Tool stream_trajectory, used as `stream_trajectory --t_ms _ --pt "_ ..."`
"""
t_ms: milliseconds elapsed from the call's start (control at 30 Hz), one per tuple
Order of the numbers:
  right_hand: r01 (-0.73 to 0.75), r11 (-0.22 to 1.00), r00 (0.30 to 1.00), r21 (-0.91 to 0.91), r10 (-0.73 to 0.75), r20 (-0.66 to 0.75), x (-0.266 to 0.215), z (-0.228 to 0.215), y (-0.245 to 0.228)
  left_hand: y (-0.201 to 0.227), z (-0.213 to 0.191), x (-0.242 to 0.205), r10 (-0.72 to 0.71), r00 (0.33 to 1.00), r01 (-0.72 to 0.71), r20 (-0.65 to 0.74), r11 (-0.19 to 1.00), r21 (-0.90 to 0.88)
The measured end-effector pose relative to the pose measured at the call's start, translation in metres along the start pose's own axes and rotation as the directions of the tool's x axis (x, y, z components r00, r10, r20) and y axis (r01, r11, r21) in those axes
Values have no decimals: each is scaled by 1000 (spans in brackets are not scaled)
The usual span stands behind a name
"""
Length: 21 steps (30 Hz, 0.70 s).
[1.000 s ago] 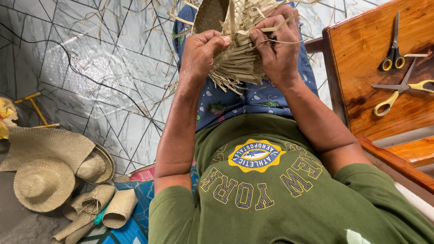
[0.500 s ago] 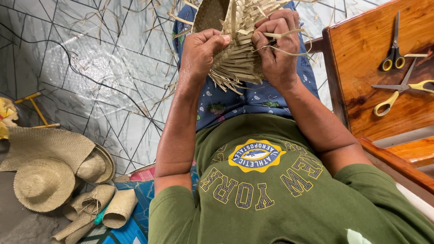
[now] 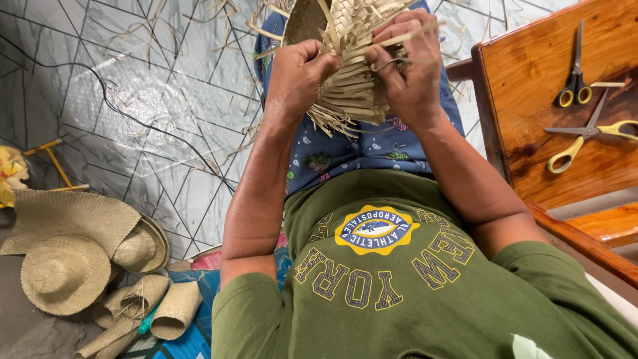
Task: Refining the shape and finish of a hand-woven straw hat by tucking in loose ends and trimming excess straw with scissors.
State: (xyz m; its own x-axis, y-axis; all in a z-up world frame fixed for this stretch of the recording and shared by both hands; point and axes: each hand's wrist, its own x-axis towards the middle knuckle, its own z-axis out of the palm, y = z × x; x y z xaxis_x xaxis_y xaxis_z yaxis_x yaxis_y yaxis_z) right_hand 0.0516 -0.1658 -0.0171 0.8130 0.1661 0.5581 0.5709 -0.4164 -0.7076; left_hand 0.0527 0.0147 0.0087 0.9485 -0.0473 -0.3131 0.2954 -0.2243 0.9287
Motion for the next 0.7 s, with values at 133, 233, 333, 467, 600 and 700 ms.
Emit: stream_trajectory --t_ms 133,233,333,467,600,700 --pt "26 999 991 47 -32 132 9 -45 15 13 -12 -14 -49 993 80 110 951 -297" --pt "64 995 971 73 -79 227 16 -90 -4 20 -21 -30 -66 985 118 160 932 -342" --pt "-83 996 955 18 74 287 10 -123 -17 26 -29 -45 -70 982 143 173 877 -459" --pt "-77 961 932 -267 164 324 -10 -148 -16 25 -29 -60 -57 979 167 198 783 -599" --pt "-69 973 984 -219 102 144 -38 -139 0 21 -17 -66 -133 985 174 112 741 -648" --pt "-92 995 996 -28 92 -7 -32 -116 -31 17 -3 -63 -148 986 162 78 738 -655"
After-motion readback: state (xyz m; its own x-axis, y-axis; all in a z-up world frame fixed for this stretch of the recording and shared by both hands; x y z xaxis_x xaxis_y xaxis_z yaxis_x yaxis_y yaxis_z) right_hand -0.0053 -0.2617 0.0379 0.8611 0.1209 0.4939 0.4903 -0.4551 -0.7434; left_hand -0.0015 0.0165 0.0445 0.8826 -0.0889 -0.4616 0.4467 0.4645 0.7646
